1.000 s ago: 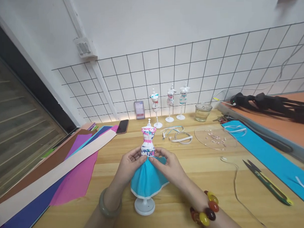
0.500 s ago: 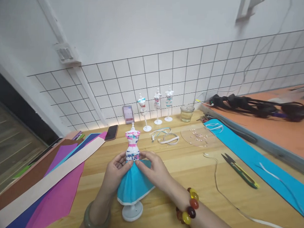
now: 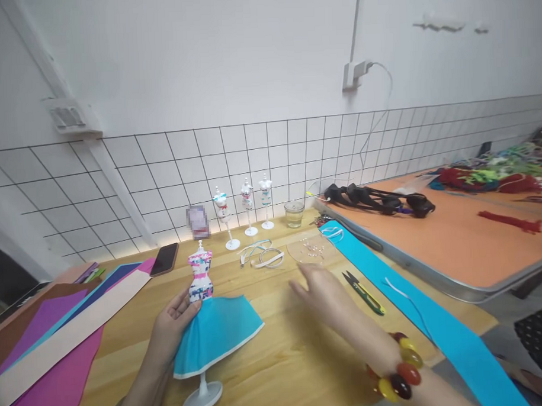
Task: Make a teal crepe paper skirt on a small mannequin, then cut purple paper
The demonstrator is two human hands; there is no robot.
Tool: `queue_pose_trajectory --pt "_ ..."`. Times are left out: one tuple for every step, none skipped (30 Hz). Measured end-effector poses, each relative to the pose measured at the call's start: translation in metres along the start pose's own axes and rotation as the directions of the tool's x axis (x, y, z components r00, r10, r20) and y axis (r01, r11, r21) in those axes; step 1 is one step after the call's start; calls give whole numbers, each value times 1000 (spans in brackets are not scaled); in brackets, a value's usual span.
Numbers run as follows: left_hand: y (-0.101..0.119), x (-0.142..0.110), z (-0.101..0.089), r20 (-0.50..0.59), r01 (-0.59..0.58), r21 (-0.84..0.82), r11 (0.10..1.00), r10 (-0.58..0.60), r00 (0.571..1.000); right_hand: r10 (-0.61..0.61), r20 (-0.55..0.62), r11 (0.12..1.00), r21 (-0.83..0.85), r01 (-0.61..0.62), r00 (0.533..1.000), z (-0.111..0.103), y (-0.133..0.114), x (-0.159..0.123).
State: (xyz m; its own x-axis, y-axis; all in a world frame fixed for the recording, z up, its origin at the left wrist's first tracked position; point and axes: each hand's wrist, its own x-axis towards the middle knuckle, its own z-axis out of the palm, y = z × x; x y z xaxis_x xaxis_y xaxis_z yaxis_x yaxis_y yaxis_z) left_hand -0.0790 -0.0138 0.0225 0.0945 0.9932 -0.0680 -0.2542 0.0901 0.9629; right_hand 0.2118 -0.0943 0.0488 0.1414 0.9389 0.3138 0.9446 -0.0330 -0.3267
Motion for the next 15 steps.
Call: queue_pose_trajectory --pt "0 -1 1 6 9 3 1000 -9 1000 54 13 992 -115 -52 998 1 22 -4" --pt "0 -2 2 8 16 9 1000 -16 1000 100 46 972 -216 -88 994 1 43 -9" --pt "1 -3 3 6 22 16 1000 -22 1000 136 54 960 -252 -118 989 3 62 -14" --pt "2 -4 4 2 27 22 999 -27 1000 168 52 950 -274 -148 984 4 77 -20" --pt "3 -5 6 -5 33 27 999 -33 999 209 41 935 -300 -188 977 6 88 -25" --pt "4 -6 7 -17 39 32 999 -39 999 240 33 925 -311 -218 970 8 97 -31" --pt "5 -7 9 -39 48 38 998 -46 998 265 27 917 -317 -243 964 11 102 -36" --pt "7 -8 11 -69 58 43 997 -55 996 284 24 911 -318 -262 958 15 105 -40" --pt "9 -9 12 -105 69 50 996 -64 992 297 22 909 -312 -276 954 18 107 -44" --pt "10 -10 14 -139 81 59 995 -72 988 309 19 908 -302 -289 951 21 108 -46" --pt "12 -10 15 -169 91 67 994 -78 982 320 13 908 -288 -303 947 24 109 -48" --pt "13 -11 15 -188 99 73 992 -84 979 332 4 909 -270 -318 943 26 111 -49" --pt "14 -11 16 -197 105 78 991 -88 976 344 -6 910 -246 -335 939 26 113 -49" --pt "15 -12 17 -198 110 82 990 -92 976 355 -18 912 -214 -350 935 25 117 -49" --pt "15 -12 17 -196 115 85 990 -97 976 366 -32 914 -176 -366 930 23 120 -49"
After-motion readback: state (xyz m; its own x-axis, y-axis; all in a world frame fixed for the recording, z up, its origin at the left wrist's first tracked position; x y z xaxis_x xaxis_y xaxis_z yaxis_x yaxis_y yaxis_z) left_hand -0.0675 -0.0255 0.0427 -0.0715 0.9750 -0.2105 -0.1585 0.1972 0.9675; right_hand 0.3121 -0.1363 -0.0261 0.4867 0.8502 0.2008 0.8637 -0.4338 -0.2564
